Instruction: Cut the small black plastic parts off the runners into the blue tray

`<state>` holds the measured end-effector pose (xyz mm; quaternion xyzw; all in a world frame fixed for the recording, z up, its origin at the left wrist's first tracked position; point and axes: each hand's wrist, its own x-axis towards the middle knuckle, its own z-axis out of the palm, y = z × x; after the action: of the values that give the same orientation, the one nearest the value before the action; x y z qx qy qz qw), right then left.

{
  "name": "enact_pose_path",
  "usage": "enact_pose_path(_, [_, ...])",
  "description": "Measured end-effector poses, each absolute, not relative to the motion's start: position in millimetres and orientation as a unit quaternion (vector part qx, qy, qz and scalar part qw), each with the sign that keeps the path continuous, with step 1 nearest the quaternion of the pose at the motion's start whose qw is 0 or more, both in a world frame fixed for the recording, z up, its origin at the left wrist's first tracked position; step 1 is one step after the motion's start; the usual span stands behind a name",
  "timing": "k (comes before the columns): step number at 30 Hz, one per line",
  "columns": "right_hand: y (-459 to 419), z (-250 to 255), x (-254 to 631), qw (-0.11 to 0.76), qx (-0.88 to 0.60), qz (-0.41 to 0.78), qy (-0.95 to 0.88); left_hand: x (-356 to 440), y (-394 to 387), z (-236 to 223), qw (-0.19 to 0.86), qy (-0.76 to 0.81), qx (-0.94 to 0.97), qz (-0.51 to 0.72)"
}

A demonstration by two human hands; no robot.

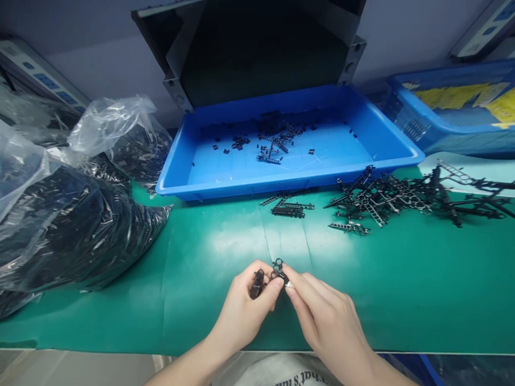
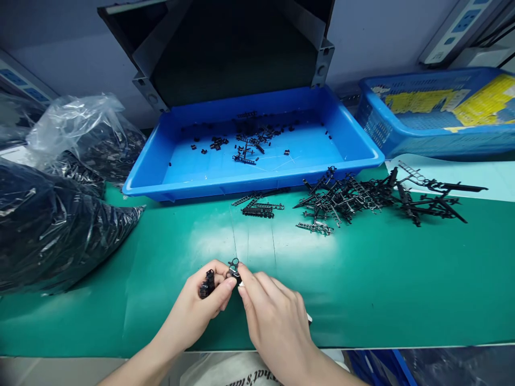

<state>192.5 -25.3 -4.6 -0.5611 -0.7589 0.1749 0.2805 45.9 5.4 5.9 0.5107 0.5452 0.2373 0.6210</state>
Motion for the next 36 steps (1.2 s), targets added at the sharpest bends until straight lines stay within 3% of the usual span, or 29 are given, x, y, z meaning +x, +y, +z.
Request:
enact_pose_path(5, [-19.3,-6.2,207.2,0.277,-0.597,0.216,-0.721,48.2,23.5,5.9,0.584,0.544,0.578,0.171])
enact_pose_path(10, [-2.4,1.6,231.6,0.254,-0.642,0.392,-0.607,55.9,82.4,7.9,0.292,0.563,0.764,0.116])
enact_pose_path(15, [8.2,5.4,244.2,0.269,-0.644,0.477,-0.535,84.9,131.9,0.0,0.193,0.483,0.848,0.104])
enact_pose_path(25, [3.9,-3.6,267.1,0.351,-0.588,0.620,-0.382,106.5,101.8,4.1,0.212,0.383,0.899,0.029])
enact_pose_path(36, [-9.5,-7.8,276.0,0.387,-0.533,0.659,-0.362,145.9,127.4,-2.2,0.222,0.546,0.807,0.028])
